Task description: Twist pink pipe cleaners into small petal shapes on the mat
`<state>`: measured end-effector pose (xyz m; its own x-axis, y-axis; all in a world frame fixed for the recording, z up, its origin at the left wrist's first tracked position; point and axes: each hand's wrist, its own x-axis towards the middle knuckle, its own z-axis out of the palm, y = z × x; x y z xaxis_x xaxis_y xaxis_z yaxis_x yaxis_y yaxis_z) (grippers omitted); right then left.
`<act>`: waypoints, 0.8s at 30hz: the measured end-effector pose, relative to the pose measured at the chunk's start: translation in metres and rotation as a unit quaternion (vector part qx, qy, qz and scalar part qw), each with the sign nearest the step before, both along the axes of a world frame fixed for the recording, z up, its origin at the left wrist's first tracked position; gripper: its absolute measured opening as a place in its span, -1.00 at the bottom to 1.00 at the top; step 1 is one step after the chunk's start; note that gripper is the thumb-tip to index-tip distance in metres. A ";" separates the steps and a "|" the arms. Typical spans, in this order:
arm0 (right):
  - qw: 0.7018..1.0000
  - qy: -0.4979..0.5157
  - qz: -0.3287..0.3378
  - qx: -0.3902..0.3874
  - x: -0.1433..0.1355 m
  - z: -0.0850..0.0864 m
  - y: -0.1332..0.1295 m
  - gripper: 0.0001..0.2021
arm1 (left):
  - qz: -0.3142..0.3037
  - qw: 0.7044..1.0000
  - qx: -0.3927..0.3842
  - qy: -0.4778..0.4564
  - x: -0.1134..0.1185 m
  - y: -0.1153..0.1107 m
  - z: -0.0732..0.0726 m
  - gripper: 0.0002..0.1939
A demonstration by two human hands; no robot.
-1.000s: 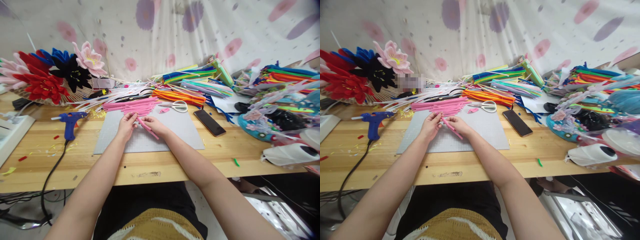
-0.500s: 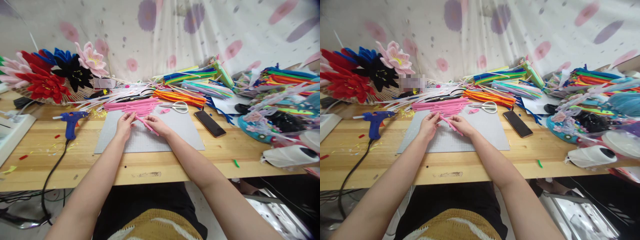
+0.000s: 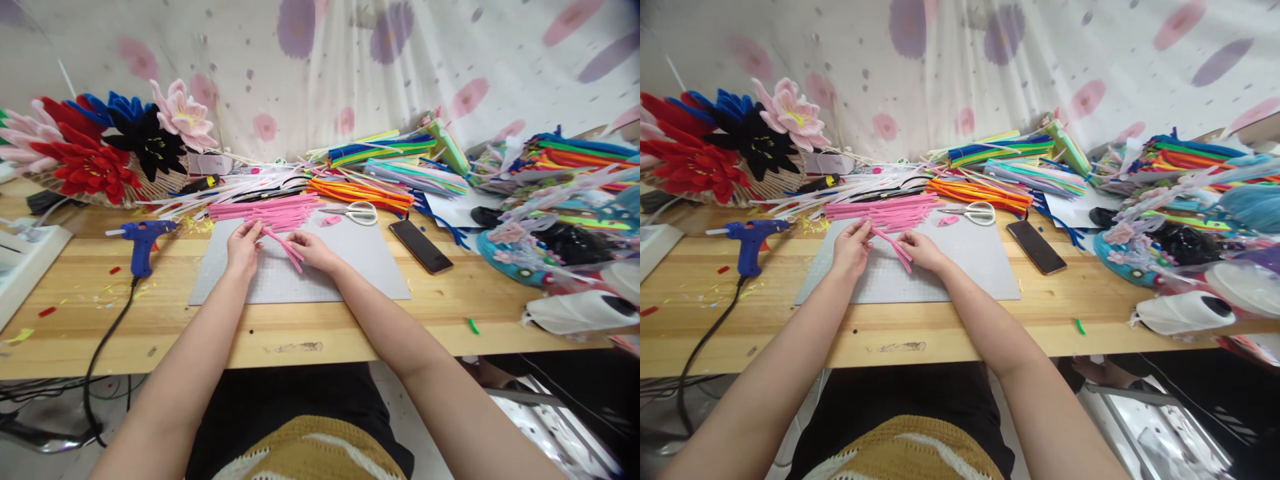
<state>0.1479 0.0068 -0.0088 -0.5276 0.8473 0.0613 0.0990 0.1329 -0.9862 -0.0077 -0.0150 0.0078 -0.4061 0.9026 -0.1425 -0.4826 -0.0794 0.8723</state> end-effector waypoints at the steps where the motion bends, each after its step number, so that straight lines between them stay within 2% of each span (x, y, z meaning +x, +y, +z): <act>1: 1.000 -0.008 -0.007 0.012 -0.001 -0.001 0.000 -0.87 | 0.006 1.000 0.000 0.002 0.000 0.000 0.000 -0.76; 8: 0.996 -0.049 0.019 0.077 -0.003 -0.004 0.000 -0.87 | 0.042 0.999 -0.020 -0.023 0.001 0.001 0.001 -0.79; 14: 1.000 0.003 0.000 0.002 -0.003 0.002 -0.003 -0.81 | 0.085 0.996 -0.009 -0.018 0.003 0.003 -0.003 -0.83; 16: 1.000 -0.010 0.008 0.024 -0.003 0.006 -0.006 -0.76 | 0.101 0.995 -0.012 -0.017 0.002 0.003 -0.003 -0.85; 19: 0.990 -0.090 0.012 0.103 -0.005 0.009 -0.010 -0.73 | 0.116 0.993 -0.015 -0.028 0.001 0.004 -0.003 -0.86; 22: 0.981 -0.133 -0.004 0.141 -0.009 0.007 -0.011 -0.73 | 0.109 0.993 -0.020 -0.048 0.001 0.004 -0.003 -0.86; 24: 0.987 -0.111 -0.006 0.115 -0.011 0.005 -0.010 -0.73 | 0.072 0.996 -0.022 -0.048 0.002 0.003 -0.003 -0.86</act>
